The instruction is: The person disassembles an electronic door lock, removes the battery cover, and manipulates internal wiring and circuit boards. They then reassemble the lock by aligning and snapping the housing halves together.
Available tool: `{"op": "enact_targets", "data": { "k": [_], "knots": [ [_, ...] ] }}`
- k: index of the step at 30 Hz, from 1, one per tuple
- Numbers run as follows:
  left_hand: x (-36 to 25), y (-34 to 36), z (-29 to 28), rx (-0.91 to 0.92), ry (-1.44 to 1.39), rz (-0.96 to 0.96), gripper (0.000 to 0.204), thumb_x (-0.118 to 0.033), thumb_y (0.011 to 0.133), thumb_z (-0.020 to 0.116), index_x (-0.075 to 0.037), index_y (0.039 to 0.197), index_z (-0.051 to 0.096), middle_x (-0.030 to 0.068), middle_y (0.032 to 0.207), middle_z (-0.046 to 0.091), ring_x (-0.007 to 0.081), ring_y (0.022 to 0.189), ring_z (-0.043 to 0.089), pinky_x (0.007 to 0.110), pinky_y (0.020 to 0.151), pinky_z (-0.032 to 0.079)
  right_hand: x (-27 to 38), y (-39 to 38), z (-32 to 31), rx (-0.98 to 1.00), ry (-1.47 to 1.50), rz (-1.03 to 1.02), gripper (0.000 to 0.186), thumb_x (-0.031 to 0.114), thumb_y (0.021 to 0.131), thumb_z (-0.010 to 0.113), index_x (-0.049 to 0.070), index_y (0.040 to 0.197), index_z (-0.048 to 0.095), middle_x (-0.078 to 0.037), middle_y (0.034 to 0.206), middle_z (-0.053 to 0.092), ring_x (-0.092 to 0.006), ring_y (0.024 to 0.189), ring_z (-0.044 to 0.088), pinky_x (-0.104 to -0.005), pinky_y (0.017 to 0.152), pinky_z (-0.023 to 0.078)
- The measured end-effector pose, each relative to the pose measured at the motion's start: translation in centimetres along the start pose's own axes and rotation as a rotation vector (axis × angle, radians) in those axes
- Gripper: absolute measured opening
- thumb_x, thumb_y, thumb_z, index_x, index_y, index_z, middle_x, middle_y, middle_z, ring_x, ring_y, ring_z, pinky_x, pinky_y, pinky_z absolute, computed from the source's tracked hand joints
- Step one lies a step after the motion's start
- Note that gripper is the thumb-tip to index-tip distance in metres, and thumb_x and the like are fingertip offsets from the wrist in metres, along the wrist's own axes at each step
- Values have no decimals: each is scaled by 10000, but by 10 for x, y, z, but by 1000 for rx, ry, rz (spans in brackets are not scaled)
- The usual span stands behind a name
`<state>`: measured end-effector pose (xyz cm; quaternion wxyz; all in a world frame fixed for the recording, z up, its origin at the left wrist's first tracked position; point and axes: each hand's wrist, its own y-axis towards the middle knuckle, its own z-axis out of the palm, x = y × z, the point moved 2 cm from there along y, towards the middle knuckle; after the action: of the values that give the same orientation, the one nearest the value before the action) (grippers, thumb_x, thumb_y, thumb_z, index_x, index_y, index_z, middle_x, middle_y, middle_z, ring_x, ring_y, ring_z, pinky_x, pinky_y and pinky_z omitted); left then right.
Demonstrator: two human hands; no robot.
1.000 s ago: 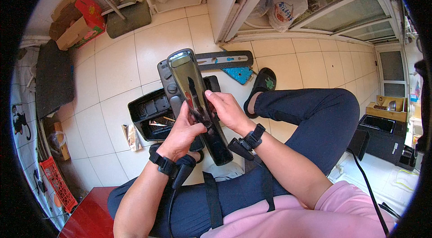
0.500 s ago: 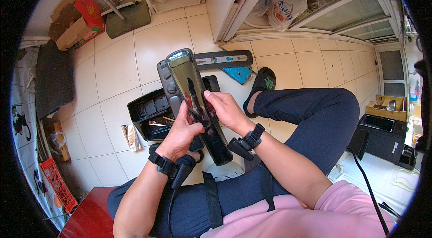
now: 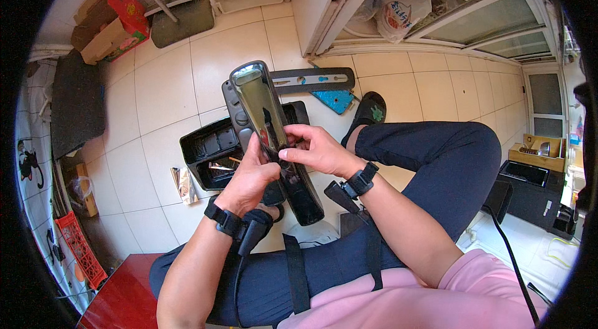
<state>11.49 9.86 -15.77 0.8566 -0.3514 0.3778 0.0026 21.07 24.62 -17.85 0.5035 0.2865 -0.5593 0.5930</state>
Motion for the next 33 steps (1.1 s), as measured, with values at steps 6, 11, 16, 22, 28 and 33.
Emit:
{"op": "enact_targets", "data": {
  "k": [6,11,16,22,28,33],
  "knots": [
    [-1,-1,1,-12,3,-31,834,173,752,494,-134,1511,336,84,1321,547,200,1205,559,310,945,479,2,-2,2,-16,-50,-18,452,145,879,784,-11,1275,630,-47,1032,693,-97,927,626,-260,803,533],
    [-2,-2,2,-24,6,-38,832,175,757,490,-135,1513,333,85,1325,543,202,1209,559,316,953,479,2,-1,2,-22,-64,-13,418,133,886,778,-10,1254,641,-53,1031,699,-95,930,625,-262,806,534],
    [-1,-1,1,-10,0,-24,831,176,764,490,-138,1516,326,89,1324,545,188,1192,568,299,905,498,-4,2,2,-68,-30,-29,351,178,943,709,-31,1220,655,-52,1018,700,-100,911,616,-281,814,524],
    [-3,-2,2,-13,5,-50,807,176,777,487,-137,1503,331,89,1259,598,188,1166,604,285,878,510,-8,1,-3,-103,43,84,433,268,1010,598,-34,1320,619,-53,1104,692,-111,940,599,-279,859,497],
    [-6,-3,6,-20,9,-50,808,177,774,484,-134,1504,330,92,1268,597,201,1191,604,306,924,510,-4,0,-1,-120,55,84,433,260,1007,591,-38,1320,621,-50,1105,696,-115,930,599,-275,857,494],
    [-4,-4,4,-33,11,-47,831,181,765,479,-133,1518,318,94,1300,575,195,1199,595,311,943,507,-3,0,-1,-105,40,80,391,221,997,586,-32,1289,642,-31,1072,692,-103,907,582,-271,839,487]
  ]
}}
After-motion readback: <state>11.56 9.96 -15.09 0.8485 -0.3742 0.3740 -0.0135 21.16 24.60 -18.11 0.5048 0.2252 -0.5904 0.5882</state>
